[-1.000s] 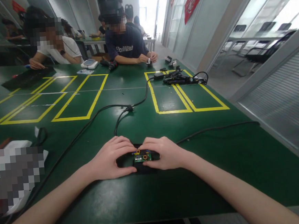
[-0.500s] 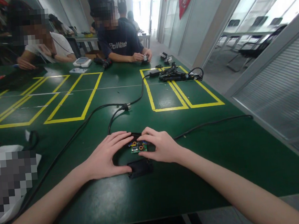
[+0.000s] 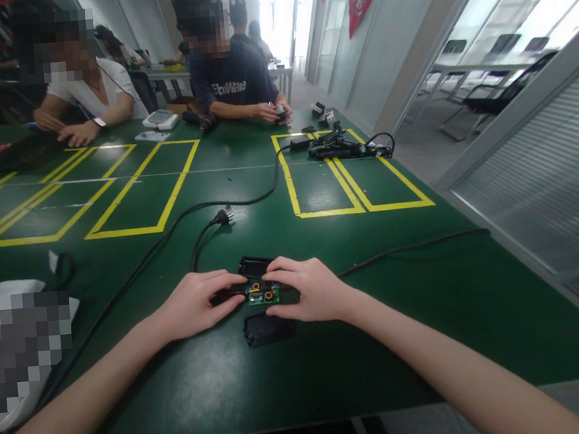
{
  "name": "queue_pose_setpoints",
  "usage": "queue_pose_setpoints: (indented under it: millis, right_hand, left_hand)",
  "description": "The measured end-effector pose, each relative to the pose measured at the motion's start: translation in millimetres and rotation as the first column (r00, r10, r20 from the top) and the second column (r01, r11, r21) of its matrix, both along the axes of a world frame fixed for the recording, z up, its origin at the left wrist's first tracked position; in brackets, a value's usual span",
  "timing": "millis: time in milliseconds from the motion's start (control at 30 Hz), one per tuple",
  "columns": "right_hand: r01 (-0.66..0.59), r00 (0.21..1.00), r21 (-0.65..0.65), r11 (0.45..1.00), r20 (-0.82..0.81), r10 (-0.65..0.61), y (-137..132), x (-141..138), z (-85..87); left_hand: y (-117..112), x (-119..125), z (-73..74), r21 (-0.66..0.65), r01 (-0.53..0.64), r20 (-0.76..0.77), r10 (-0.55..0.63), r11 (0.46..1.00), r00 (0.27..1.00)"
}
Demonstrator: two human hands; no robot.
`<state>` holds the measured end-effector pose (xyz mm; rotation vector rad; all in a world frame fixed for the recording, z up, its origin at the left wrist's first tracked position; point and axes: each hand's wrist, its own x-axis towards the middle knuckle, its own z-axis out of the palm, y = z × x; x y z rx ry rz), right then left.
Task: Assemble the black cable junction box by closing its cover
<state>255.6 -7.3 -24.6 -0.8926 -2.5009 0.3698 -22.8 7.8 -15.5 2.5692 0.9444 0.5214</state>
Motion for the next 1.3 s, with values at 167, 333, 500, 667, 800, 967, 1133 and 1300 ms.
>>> queue_pose_setpoints:
  millis: [167, 333, 500, 667, 800, 967, 1133, 1300]
  right_hand:
    - [-0.032, 0.998, 0.015, 0.999, 0.062, 0.031, 0, 3, 0.8]
    - [0.010, 0.998, 0.039, 0.999, 0.057, -0.013, 1, -1, -1.7]
    - [0.028, 0.997, 0.054, 0.998, 0.068, -0.031, 2, -6, -4.3]
    - [0.037, 0.996, 0.038, 0.999, 0.077, -0.039, 1, -6, -1.3]
    - [0.075, 0.988, 0.000, 0.997, 0.133, -0.074, 6, -9, 4.7]
    - [0.117, 0.984, -0.019, 0.993, 0.135, -0.113, 17, -17, 5.5]
    - [0.139, 0.990, -0.044, 0.989, 0.015, -0.139, 16, -17, -0.6]
    - [0.115, 0.990, -0.058, 0.992, -0.072, -0.119, 13, -14, -3.9]
  left_hand:
    - [2, 0, 0.8, -0.029, -0.009, -0.022, 0.009, 1.000, 1.000]
    - [5, -3, 0.1, -0.072, 0.008, -0.023, -0.010, 0.997, 1.000]
    - [7, -2, -3.4, -0.057, -0.004, -0.016, 0.003, 0.998, 1.000]
    - [6, -2, -0.6, -0.060, -0.004, 0.010, 0.005, 0.998, 1.000]
    - [9, -5, 2.6, -0.095, -0.012, 0.042, 0.016, 0.995, 0.999]
    - [14, -7, 3.2, -0.094, -0.076, 0.013, 0.077, 0.993, 0.997]
    - [11, -7, 7.1, -0.096, -0.070, -0.043, 0.066, 0.993, 0.997]
    - [7, -3, 7.7, -0.080, -0.108, -0.060, 0.103, 0.991, 0.993]
